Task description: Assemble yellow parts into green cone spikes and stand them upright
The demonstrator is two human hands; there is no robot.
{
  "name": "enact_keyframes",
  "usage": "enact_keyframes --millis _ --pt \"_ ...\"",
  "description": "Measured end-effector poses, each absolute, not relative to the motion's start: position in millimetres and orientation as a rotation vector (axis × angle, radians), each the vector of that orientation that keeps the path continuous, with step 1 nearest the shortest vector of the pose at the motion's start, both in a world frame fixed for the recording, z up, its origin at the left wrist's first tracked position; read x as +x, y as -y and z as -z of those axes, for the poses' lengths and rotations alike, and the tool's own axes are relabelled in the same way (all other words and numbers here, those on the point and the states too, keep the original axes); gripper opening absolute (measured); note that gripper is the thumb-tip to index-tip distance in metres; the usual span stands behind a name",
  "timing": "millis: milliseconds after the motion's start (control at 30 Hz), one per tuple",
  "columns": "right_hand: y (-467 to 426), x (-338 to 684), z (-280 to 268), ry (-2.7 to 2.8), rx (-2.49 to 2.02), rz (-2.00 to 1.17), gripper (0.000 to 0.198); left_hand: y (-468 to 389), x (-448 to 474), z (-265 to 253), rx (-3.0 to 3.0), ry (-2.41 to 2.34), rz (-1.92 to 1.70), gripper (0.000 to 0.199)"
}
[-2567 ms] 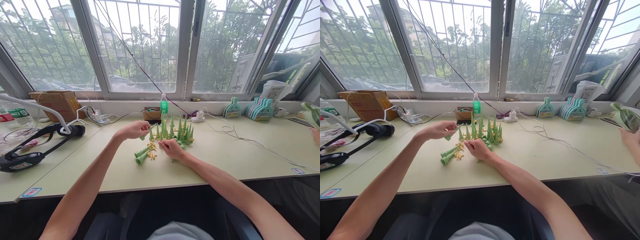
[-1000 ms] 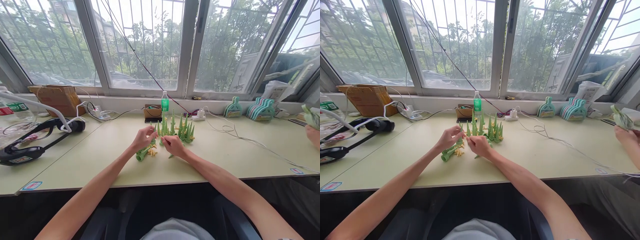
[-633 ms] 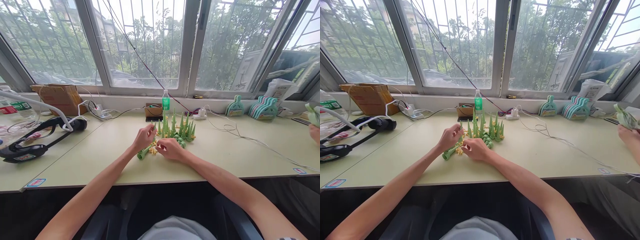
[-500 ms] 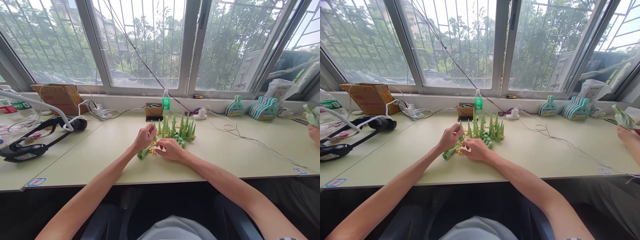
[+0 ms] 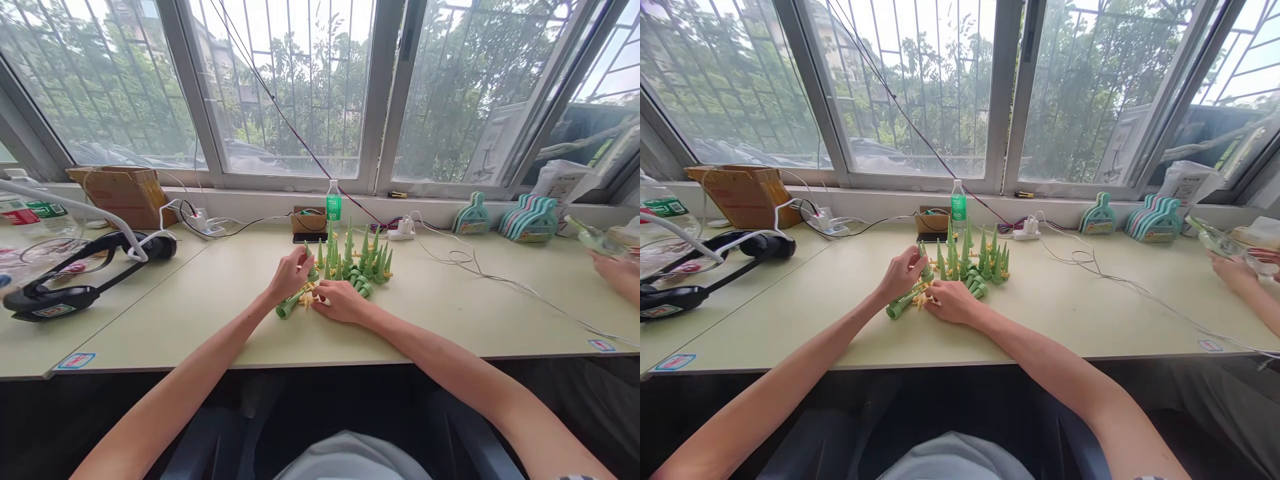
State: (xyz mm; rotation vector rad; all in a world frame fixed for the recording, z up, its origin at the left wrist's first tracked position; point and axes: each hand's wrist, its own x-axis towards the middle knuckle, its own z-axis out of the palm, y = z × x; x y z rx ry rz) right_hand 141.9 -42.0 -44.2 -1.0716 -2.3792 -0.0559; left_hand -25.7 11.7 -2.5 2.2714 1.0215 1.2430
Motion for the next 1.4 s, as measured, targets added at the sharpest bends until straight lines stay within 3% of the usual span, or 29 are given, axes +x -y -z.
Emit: enact_keyframes --millis 767,1400 --pt "39.7 143.9 43.0 2.295 -0.974 0.002 0.022 -13.5 -23.7 3.2 2.117 -0.999 -1.257 0.021" --pt "26.9 152.2 41.4 1.797 -1.036 -0.107 0.020 -12.6 -21.7 5.5 2.129 -0.967 -1.277 0.019"
